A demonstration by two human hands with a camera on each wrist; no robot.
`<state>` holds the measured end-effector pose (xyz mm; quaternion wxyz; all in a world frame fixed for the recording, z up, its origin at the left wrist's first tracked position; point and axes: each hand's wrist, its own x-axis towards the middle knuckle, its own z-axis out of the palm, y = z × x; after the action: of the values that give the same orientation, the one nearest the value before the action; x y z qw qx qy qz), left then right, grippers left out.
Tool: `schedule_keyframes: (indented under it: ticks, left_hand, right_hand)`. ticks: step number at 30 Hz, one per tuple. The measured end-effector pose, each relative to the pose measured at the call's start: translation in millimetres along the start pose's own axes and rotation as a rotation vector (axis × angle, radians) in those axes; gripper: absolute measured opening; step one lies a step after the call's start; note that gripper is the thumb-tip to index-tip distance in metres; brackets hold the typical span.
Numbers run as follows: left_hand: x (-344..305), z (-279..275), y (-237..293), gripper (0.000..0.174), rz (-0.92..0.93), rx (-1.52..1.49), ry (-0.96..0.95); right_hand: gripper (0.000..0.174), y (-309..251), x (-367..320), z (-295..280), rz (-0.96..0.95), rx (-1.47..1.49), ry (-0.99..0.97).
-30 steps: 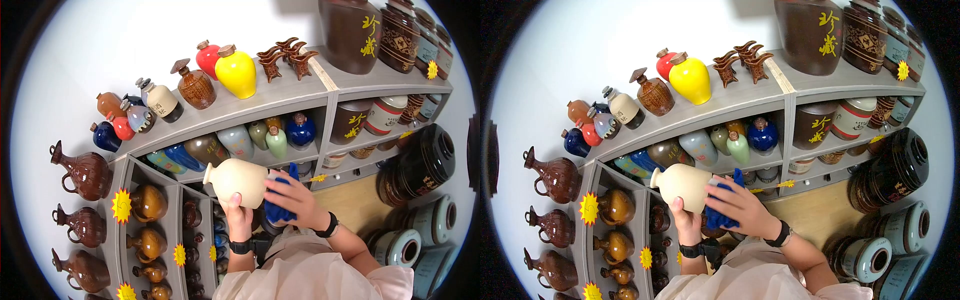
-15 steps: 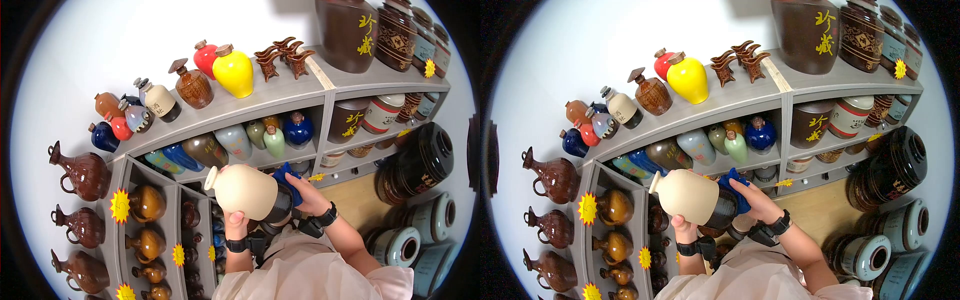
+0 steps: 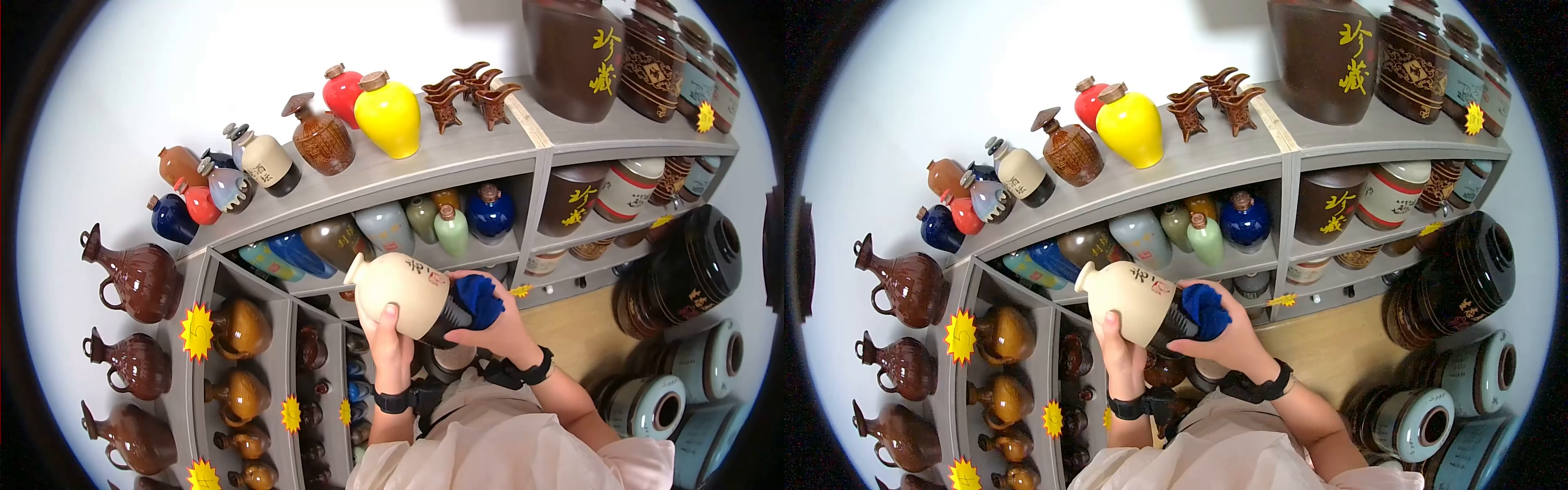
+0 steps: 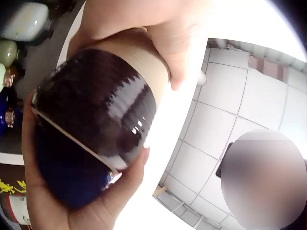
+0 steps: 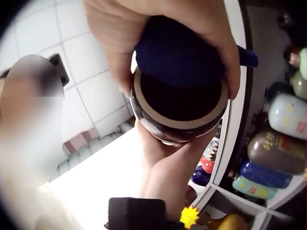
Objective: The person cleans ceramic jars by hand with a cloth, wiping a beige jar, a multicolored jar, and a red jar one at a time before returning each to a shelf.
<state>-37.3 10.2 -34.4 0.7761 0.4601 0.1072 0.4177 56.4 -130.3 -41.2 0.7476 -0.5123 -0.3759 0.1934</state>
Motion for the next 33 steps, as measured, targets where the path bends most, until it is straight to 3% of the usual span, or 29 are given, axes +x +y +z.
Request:
schedule_keyframes:
  ticks: [3,7,10,11,15,18,19,22,23,26,29,32,33]
  left_hand:
    - [2,-2,0,0.071,-0.019,0.054,0.036]
    - [5,-3,2,0.068,-0.012,0.084,0.083]
    - [4,-7,-1,0.070,-0.023,0.013,0.106]
    - [5,-9,-2,0.071,-0.005,0.017,0.072]
    - [7,-23,-3,0.081,0.037,-0.012,-0.015]
    - [9,-20,2,0.093,0.022,-0.117,-0.044]
    - [10,-17,4,0.098,0.014,-0.159,-0.053]
    - [13,-16,2,0.098,0.018,-0.194,-0.166]
    - [14,-15,2,0.098,0.016,-0.197,-0.181]
    - [15,-14,3,0.097,0.013,-0.201,-0.205]
    - [18,-13,3,0.098,0.022,-0.173,-0.159]
    - [20,-18,-2,0.102,0.042,-0.114,-0.071]
    - [20,-20,-4,0.102,0.043,-0.100,-0.056]
  right_hand:
    - [0.071,-7,-1,5,-0.098,-0.229,0.018]
    - [0.072,-18,-4,9,-0.397,-0.743,-0.114]
    - [0.073,-11,-5,9,-0.778,-1.076,-0.205]
    - [0.070,-10,-3,8,-0.771,-1.041,-0.215]
    - [0.065,-11,6,9,-0.310,-0.452,-0.083]
    - [0.063,2,12,6,0.042,0.083,-0.108]
    - [0.065,10,12,1,0.117,0.163,-0.152]
    - [0.070,19,4,2,0.495,0.832,-0.125]
    - [0.076,25,3,1,0.487,0.842,-0.153]
    - [0.073,16,3,2,0.437,0.731,-0.138]
    - [0.070,10,11,-1,0.150,0.264,-0.151]
    - [0.066,-17,18,0,-0.320,-0.456,-0.168]
    - [0.068,-18,15,3,-0.370,-0.499,-0.160]
